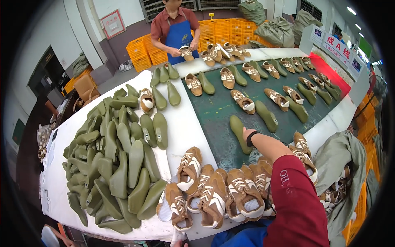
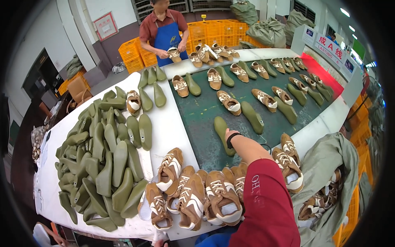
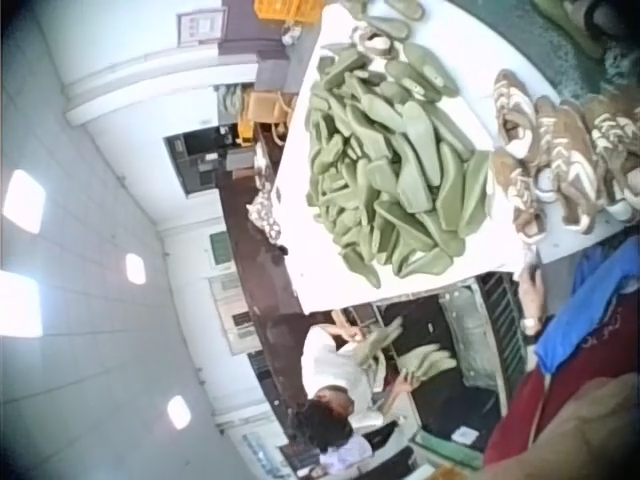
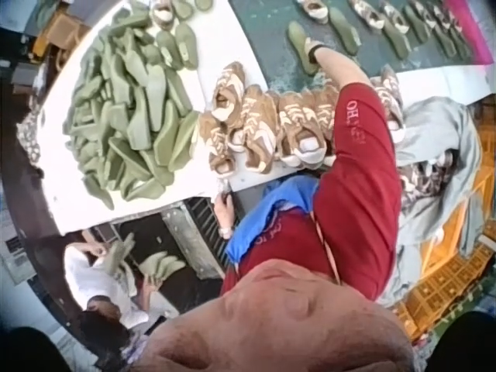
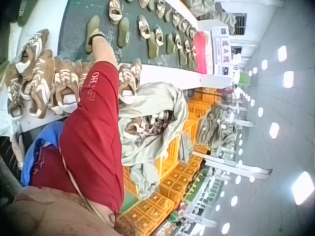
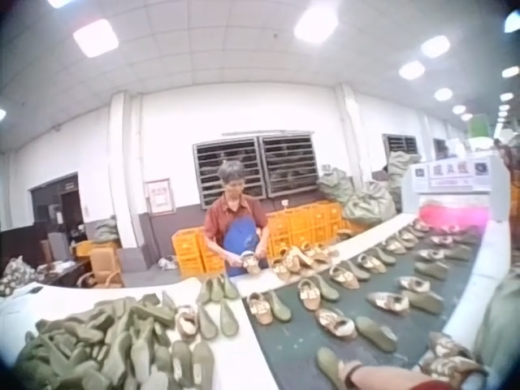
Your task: Sorting finished shoes and matching them with shoe lasts on a production table.
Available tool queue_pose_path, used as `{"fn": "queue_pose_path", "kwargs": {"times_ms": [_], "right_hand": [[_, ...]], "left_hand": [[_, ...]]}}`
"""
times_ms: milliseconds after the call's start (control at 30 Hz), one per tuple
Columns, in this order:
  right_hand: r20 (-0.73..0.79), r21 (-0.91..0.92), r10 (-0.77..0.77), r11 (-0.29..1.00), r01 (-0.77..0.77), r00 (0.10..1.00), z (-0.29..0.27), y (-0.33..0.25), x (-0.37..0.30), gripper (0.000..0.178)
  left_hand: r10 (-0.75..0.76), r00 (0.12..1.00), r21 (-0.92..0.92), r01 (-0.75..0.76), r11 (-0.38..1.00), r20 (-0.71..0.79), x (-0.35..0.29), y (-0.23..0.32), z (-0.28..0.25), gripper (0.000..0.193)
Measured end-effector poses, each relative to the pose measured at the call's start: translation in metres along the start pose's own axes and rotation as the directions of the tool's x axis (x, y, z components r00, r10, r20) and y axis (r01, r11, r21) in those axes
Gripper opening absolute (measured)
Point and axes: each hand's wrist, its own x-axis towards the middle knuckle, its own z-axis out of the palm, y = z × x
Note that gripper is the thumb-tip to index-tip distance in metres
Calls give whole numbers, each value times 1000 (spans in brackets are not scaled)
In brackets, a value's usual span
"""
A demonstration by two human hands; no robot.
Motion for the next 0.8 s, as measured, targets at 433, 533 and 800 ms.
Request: {"fn": "queue_pose_path", "kwargs": {"times_ms": [433, 533, 800], "right_hand": [[-37, 407, -496, 785, 467, 868, -176, 77, -226, 27], [224, 391, -634, 754, 528, 740, -155, 74, -306, 27], [-485, 393, -494, 613, 685, 721, -56, 103, -433, 23]], "left_hand": [[432, 840, -139, -409, 902, 329, 17, 108, -18, 23], [589, 700, -247, -536, 807, 405, 29, 152, -9, 29], [868, 318, -292, -850, 439, 381, 47, 217, 42, 54]]}}
